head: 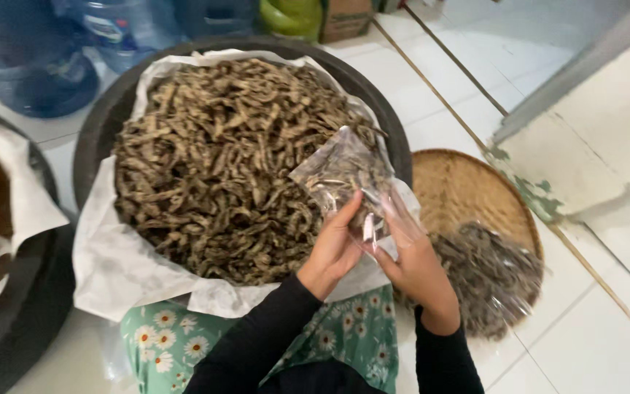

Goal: The person sits on the floor beside a large basin of dried fish and fills small clear plastic bags with pieces taken from the basin by hand. They press the fish into each bag, close it, and set filled bags on a woven tray beside them.

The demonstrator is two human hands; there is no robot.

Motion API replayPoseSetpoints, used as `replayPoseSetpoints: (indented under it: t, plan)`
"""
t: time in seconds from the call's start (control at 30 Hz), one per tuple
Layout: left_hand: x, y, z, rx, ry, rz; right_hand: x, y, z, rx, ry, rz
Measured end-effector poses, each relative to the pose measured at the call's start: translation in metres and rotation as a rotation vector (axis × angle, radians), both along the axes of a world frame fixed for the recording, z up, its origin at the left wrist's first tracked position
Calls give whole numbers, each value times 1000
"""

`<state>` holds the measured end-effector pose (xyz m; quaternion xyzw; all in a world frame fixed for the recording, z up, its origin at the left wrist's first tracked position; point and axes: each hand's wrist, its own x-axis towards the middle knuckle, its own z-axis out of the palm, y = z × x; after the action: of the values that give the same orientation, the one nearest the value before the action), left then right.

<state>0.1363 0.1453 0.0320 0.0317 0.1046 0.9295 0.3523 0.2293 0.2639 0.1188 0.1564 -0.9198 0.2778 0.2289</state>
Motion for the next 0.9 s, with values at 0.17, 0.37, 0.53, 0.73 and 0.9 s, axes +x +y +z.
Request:
replayPoseSetpoints:
  t: [0.17,0.37,0.53,0.73,0.9]
  plan:
    - [41,71,13,-115,59,-349,45,67,12,-67,-87,-328]
    - [58,43,27,-405,153,22,92,120,-10,-12,-92,-730]
    - [36,-93,25,-480,426,834,105,132,-108,-512,-313,-751]
    - [55,-280,-4,-737,208,1709,59,110,-208,-467,-432,-1016]
    - [54,-378,-72,-1327,211,1943,34,92,-203,-137,-548,-1184]
